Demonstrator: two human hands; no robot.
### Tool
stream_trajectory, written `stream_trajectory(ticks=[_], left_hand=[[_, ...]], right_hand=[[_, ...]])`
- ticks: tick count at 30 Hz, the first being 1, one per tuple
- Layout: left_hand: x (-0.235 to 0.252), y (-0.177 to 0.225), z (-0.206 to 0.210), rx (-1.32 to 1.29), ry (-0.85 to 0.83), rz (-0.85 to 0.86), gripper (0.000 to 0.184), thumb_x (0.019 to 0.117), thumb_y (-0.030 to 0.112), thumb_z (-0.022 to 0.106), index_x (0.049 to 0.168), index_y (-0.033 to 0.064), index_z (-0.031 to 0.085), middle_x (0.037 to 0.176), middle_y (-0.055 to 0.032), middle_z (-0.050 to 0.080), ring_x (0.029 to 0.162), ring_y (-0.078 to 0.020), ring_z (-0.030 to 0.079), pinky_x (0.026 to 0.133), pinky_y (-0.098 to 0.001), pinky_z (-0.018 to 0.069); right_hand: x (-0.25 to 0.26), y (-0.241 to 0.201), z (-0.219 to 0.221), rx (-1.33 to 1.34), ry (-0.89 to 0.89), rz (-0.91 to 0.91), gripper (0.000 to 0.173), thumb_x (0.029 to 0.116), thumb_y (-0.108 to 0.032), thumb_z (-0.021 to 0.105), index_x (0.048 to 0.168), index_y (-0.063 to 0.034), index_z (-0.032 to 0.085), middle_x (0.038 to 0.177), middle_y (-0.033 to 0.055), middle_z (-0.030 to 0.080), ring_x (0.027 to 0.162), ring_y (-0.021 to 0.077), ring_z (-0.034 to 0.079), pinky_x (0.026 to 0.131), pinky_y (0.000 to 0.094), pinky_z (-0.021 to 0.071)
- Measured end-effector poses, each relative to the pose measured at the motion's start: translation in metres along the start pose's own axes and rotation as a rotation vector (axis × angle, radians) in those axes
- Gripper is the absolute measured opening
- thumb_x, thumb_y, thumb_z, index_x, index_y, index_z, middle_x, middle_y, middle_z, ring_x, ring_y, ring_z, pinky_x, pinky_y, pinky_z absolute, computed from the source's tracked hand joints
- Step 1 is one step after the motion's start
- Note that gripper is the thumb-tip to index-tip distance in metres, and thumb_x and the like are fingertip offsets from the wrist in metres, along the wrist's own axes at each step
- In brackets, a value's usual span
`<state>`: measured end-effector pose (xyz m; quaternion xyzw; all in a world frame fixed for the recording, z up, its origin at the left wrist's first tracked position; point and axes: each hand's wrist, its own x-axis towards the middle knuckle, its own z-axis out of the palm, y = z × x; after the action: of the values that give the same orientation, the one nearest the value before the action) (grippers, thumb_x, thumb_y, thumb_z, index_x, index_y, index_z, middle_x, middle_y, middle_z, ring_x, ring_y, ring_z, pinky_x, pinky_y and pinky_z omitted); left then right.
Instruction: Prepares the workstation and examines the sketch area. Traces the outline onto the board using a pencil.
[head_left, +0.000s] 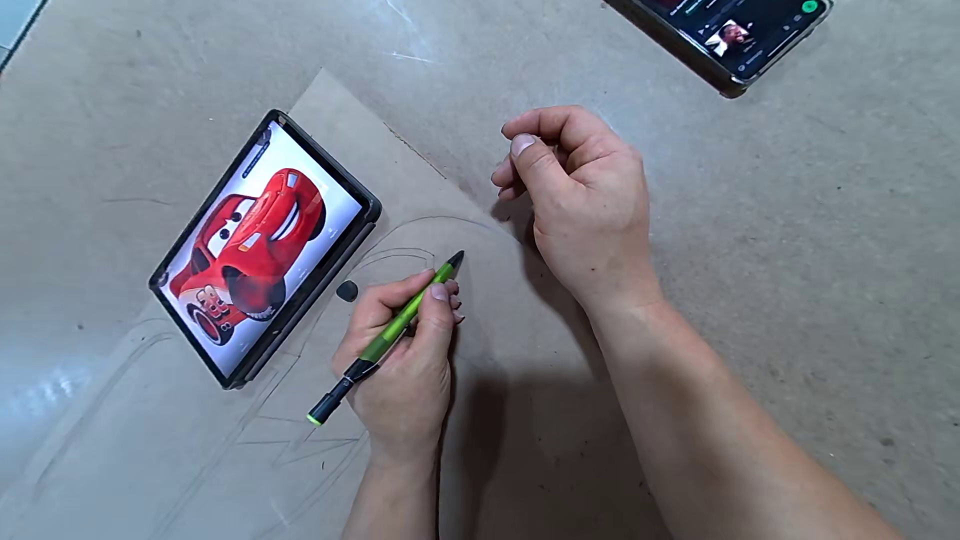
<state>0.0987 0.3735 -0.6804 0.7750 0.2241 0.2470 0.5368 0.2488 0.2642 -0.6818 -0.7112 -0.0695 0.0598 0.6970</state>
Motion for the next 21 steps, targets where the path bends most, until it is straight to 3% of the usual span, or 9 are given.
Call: stream_trajectory(ticks=[4, 11, 18, 21], left_hand=[[-0.0010, -0.0001, -0.0041, -0.023, -0.160, 0.044, 0.012, 0.0939, 0.007, 0.070, 0.106, 0.0047, 0.072, 0.091, -0.0088, 0.076, 0.075, -0.0198, 0.074, 0.063, -0.0312, 0.0643], [0.0014, -0.0004, 0.0004, -0.024, 0.035, -0.013, 0.011, 0.0969, 0.003, 0.068, 0.107, 0.0005, 0.069, 0.092, -0.0113, 0.076, 0.074, -0.0214, 0.075, 0.064, -0.0330, 0.0658], [0.0008, -0.0013, -0.0078, -0.040, -0.243, 0.066, 0.013, 0.0927, 0.008, 0.071, 0.105, 0.0056, 0.073, 0.093, -0.0077, 0.076, 0.076, -0.0197, 0.074, 0.065, -0.0315, 0.0650], [0.0010, -0.0016, -0.0079, -0.077, -0.204, 0.049, 0.012, 0.0936, 0.006, 0.070, 0.106, 0.0033, 0.072, 0.092, -0.0099, 0.076, 0.075, -0.0206, 0.074, 0.065, -0.0322, 0.0652]], right_hand=[[0.0003, 0.0012, 0.0006, 0.009, 0.001, -0.007, 0.017, 0.1049, -0.011, 0.056, 0.111, -0.0062, 0.070, 0.081, 0.0000, 0.073, 0.072, 0.0111, 0.073, 0.065, 0.0273, 0.0635], [0.0003, 0.0008, 0.0001, 0.008, 0.000, -0.005, 0.017, 0.1049, -0.010, 0.055, 0.112, -0.0061, 0.070, 0.081, 0.0000, 0.073, 0.072, 0.0110, 0.073, 0.065, 0.0272, 0.0634], [0.0007, 0.0012, 0.0005, 0.016, -0.002, -0.007, 0.017, 0.1050, -0.010, 0.055, 0.112, -0.0059, 0.070, 0.080, 0.0002, 0.073, 0.071, 0.0109, 0.072, 0.065, 0.0267, 0.0631], [0.0006, 0.0013, 0.0008, 0.006, -0.002, -0.008, 0.017, 0.1049, -0.010, 0.055, 0.112, -0.0062, 0.070, 0.080, -0.0002, 0.073, 0.071, 0.0106, 0.072, 0.065, 0.0265, 0.0628]])
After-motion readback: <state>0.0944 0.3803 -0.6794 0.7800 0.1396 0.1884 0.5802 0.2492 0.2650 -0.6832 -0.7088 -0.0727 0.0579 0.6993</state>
